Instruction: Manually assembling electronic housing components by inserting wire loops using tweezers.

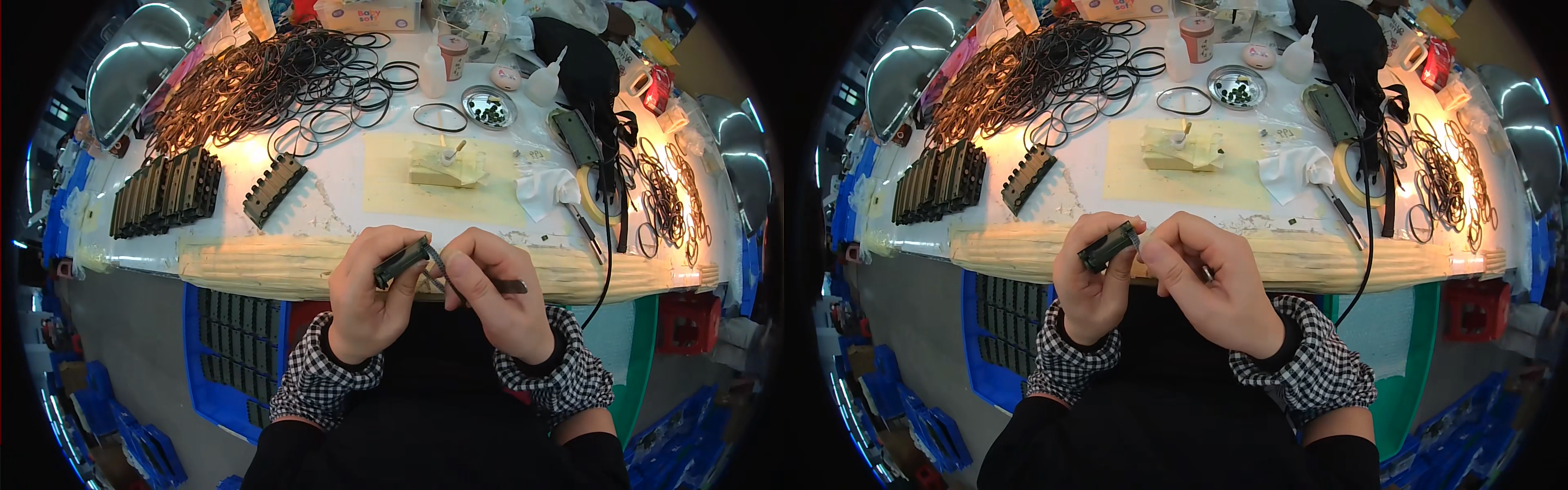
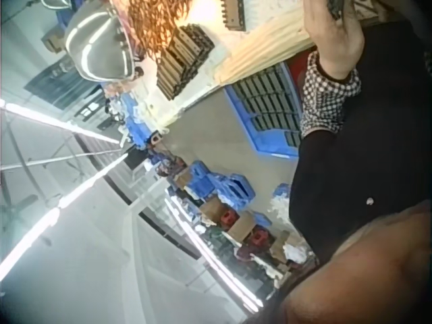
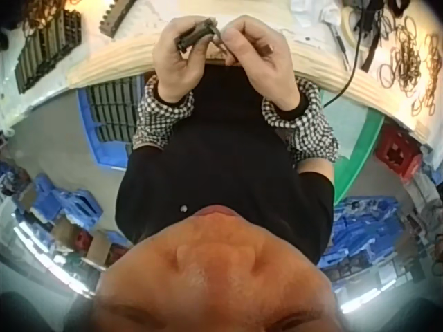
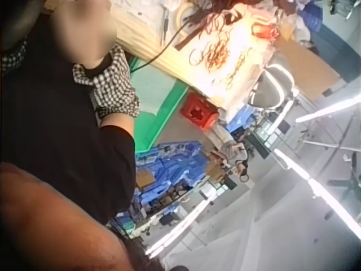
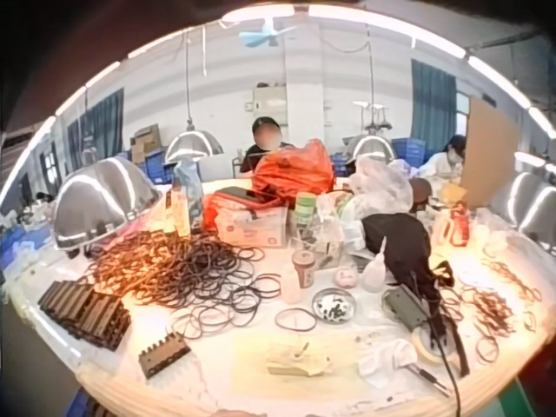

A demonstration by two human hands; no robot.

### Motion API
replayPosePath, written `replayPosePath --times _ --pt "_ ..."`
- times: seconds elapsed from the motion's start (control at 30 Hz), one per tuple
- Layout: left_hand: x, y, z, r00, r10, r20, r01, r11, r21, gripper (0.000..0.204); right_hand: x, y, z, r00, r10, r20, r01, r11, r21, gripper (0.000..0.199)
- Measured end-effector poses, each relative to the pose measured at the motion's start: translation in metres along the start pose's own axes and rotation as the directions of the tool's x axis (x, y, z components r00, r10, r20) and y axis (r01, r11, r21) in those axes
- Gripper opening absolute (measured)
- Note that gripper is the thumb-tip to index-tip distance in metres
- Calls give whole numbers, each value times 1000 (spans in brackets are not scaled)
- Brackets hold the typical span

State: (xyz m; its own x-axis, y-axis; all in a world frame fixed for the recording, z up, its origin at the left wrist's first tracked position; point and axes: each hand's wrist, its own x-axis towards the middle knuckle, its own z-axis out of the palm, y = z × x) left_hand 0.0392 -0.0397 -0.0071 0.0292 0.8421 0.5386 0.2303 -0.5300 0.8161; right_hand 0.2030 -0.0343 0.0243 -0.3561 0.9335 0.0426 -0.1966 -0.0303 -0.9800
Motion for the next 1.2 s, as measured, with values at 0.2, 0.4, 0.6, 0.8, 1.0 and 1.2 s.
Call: replayPosePath --times 0.2,0.4,0.6,0.8,1.0,1.2 --pt "-1 -1 -1 999 35 11 -36 999 25 24 4 3 -3 999 -16 50 22 993 -117 14" --pt "-5 0 1 989 -141 50 149 960 -237 20 1 -6 -2 999 0 51 10 981 -192 15" --pt "-7 -2 1 986 -147 85 164 950 -265 21 0 0 -2 999 9 42 -5 994 -111 14" --pt "-6 -1 2 988 -117 106 149 908 -392 23 1 10 -1 999 36 31 -36 999 -13 14" --pt "-8 -8 4 998 -43 50 55 960 -276 23 2 12 0 1000 7 23 -6 1000 -24 13" --pt "-8 -11 4 999 15 31 -10 987 -158 24 3 9 3 998 57 -25 -55 994 95 10"
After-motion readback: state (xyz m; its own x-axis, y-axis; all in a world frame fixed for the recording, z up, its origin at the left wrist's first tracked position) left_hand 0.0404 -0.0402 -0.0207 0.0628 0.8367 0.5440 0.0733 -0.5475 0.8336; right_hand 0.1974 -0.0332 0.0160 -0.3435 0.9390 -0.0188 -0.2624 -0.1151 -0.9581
